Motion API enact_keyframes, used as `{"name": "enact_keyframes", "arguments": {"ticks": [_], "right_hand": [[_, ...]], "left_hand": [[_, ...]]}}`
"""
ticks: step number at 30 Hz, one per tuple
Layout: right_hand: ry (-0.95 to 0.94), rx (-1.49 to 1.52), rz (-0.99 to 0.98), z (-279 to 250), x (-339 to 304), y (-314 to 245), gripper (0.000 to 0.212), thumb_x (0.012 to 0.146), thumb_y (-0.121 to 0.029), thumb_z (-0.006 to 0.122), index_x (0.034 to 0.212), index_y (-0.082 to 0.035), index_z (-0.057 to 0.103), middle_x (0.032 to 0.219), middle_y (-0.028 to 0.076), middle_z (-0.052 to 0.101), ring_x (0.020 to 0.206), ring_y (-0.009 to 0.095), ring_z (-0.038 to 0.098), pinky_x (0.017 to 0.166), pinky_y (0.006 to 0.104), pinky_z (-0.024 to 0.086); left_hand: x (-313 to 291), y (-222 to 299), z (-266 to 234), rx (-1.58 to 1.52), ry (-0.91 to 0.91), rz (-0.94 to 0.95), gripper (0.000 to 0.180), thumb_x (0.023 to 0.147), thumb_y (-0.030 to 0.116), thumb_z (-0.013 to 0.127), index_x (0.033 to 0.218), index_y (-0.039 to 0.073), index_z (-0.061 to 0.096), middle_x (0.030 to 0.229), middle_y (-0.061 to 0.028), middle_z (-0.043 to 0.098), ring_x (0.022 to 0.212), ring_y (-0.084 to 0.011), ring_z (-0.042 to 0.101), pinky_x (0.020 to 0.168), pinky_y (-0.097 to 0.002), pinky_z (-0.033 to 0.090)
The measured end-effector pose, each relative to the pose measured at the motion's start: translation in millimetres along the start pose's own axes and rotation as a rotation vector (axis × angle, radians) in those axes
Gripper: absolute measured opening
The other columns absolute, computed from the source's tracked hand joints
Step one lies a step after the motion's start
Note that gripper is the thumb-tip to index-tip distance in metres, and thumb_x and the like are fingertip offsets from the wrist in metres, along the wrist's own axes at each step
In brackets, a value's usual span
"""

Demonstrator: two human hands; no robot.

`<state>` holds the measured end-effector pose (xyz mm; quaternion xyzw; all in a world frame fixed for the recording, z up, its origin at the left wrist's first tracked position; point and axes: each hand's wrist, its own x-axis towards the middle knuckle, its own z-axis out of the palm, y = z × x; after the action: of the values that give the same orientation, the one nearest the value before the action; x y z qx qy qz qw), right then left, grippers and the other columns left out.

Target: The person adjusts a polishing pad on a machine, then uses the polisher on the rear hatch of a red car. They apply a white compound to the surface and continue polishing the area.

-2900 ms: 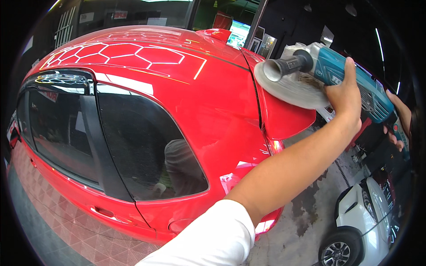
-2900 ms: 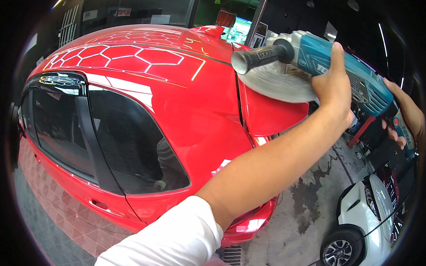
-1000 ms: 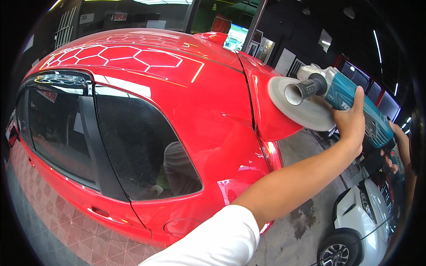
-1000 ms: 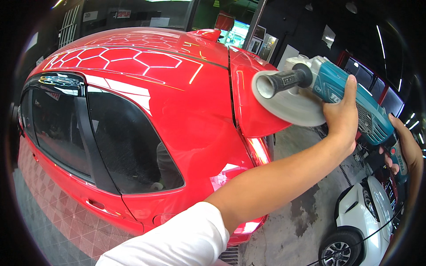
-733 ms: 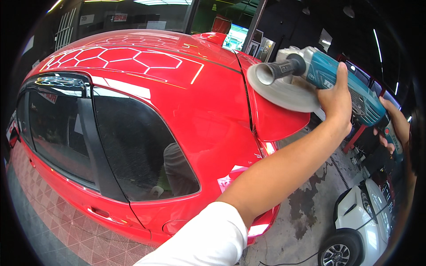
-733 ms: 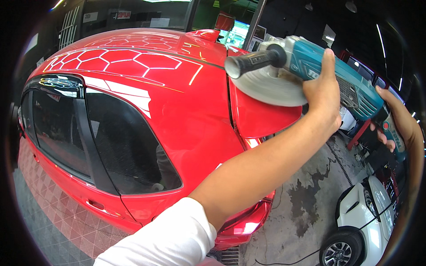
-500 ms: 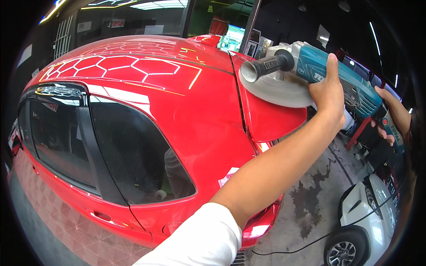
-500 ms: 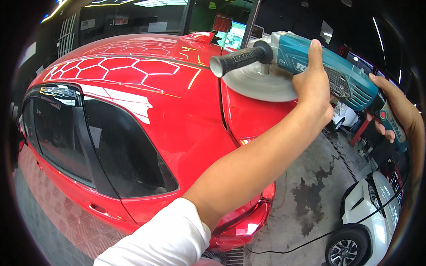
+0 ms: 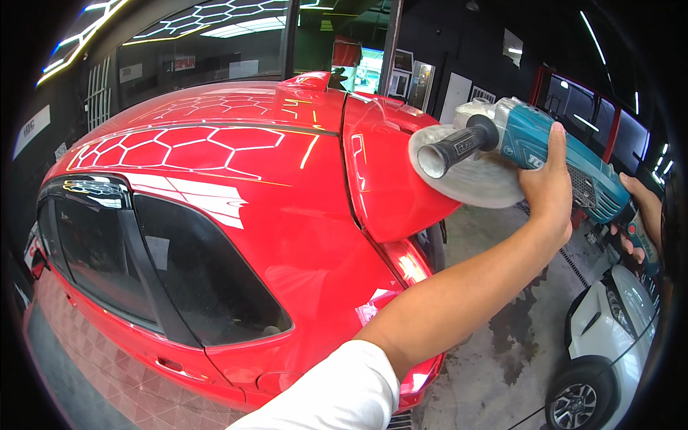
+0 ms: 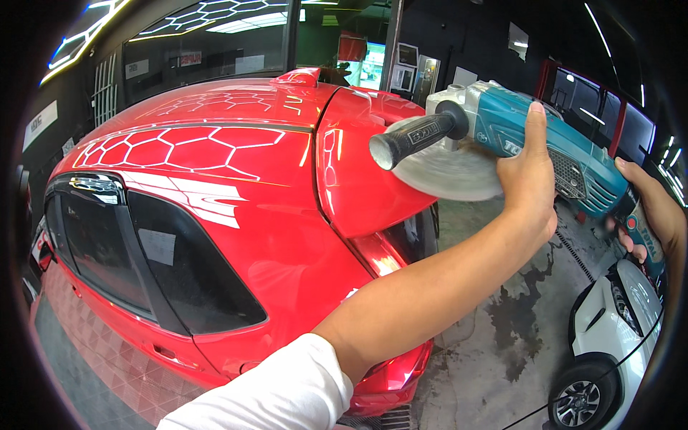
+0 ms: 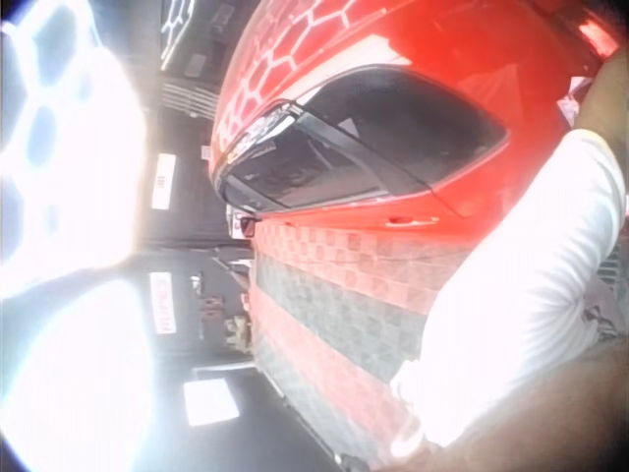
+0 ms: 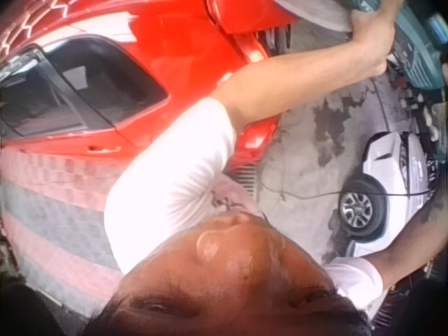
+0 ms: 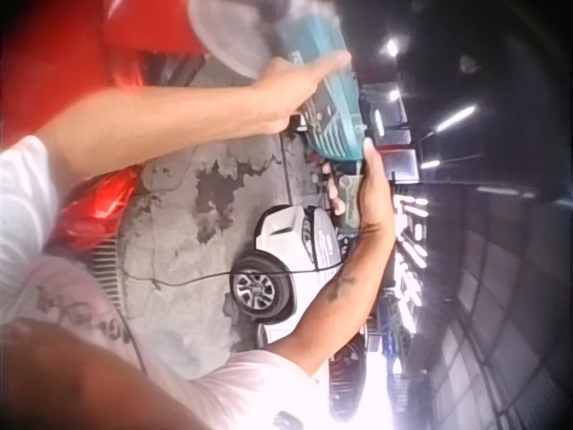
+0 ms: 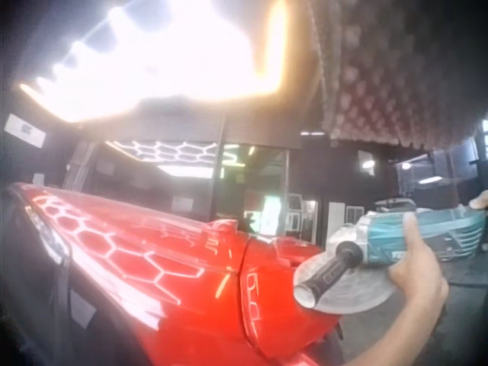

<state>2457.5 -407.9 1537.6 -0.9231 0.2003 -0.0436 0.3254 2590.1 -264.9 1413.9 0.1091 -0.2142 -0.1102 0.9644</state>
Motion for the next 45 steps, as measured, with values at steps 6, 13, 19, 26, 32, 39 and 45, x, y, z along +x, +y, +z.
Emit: {"name": "enact_keyframes", "arguments": {"ticks": [6,13,19,26,32,39,45], "right_hand": [[-0.019,0.031,-0.027,-5.5,16.4,17.0,0.094,0.101,-0.086,0.038,0.084,0.002,0.067,0.052,0.012,0.059,0.034,0.019,0.055,0.032,0.0328,0.047],[-0.049,0.140,-0.135,-8.2,17.5,47.4,0.088,0.105,-0.079,0.039,0.092,0.004,0.067,0.061,0.012,0.060,0.038,0.022,0.058,0.031,0.0347,0.045],[-0.116,0.248,-0.193,59.9,-32.4,115.1,0.086,0.104,-0.082,0.048,0.116,0.002,0.062,0.087,0.013,0.066,0.051,0.020,0.062,0.038,0.0327,0.047],[-0.411,0.210,-0.467,131.8,-84.5,164.4,0.085,0.101,-0.080,0.059,0.120,0.003,0.067,0.077,0.011,0.070,0.063,0.021,0.070,0.060,0.0367,0.059],[-0.147,-0.030,-1.288,171.5,-32.2,61.7,0.051,0.104,-0.038,0.071,0.135,0.002,0.066,0.098,0.020,0.075,0.093,0.039,0.074,0.087,0.0472,0.060],[0.381,-0.463,-1.284,268.7,52.7,-81.2,0.081,0.109,-0.063,0.052,0.162,-0.002,0.052,0.170,0.022,0.046,0.160,0.043,0.038,0.128,0.0591,0.034],[0.276,-0.633,-1.029,308.3,64.0,-160.2,0.110,0.101,-0.088,0.038,0.173,-0.004,0.036,0.180,0.017,0.033,0.168,0.043,0.024,0.133,0.0633,0.025]], "left_hand": [[17.1,-5.6,-8.3,0.025,0.020,0.034,0.073,0.104,0.049,0.080,0.151,0.001,0.052,0.144,-0.0100,0.065,0.130,-0.0188,0.063,0.113,-0.0366,0.047],[12.9,-24.3,-2.1,0.018,0.023,0.046,0.063,0.105,0.043,0.080,0.147,0.002,0.056,0.138,-0.0067,0.065,0.126,-0.0164,0.062,0.111,-0.0355,0.047],[-28.2,-34.9,-38.5,0.037,-0.053,-0.001,0.048,0.104,0.040,0.081,0.135,0.008,0.064,0.126,-0.0039,0.069,0.115,-0.0151,0.066,0.104,-0.0376,0.053],[-153.3,8.3,-71.1,0.312,-0.079,0.001,0.078,0.097,0.055,0.079,0.149,0.002,0.054,0.130,-0.0172,0.071,0.119,-0.0298,0.072,0.105,-0.0526,0.060],[-277.6,141.3,-77.6,0.551,-0.116,0.504,0.114,0.093,0.076,0.067,0.168,0.000,0.027,0.148,-0.0228,0.058,0.128,-0.0429,0.069,0.108,-0.0688,0.056],[-329.6,230.3,-76.1,0.519,-0.223,0.518,0.108,0.101,0.060,0.075,0.171,0.002,0.019,0.156,-0.0165,0.044,0.135,-0.0322,0.054,0.117,-0.0659,0.048],[-370.4,303.4,-71.9,0.578,-0.165,0.595,0.111,0.095,0.045,0.088,0.172,0.006,0.019,0.146,-0.0099,0.048,0.130,-0.0284,0.057,0.114,-0.0643,0.051]]}}
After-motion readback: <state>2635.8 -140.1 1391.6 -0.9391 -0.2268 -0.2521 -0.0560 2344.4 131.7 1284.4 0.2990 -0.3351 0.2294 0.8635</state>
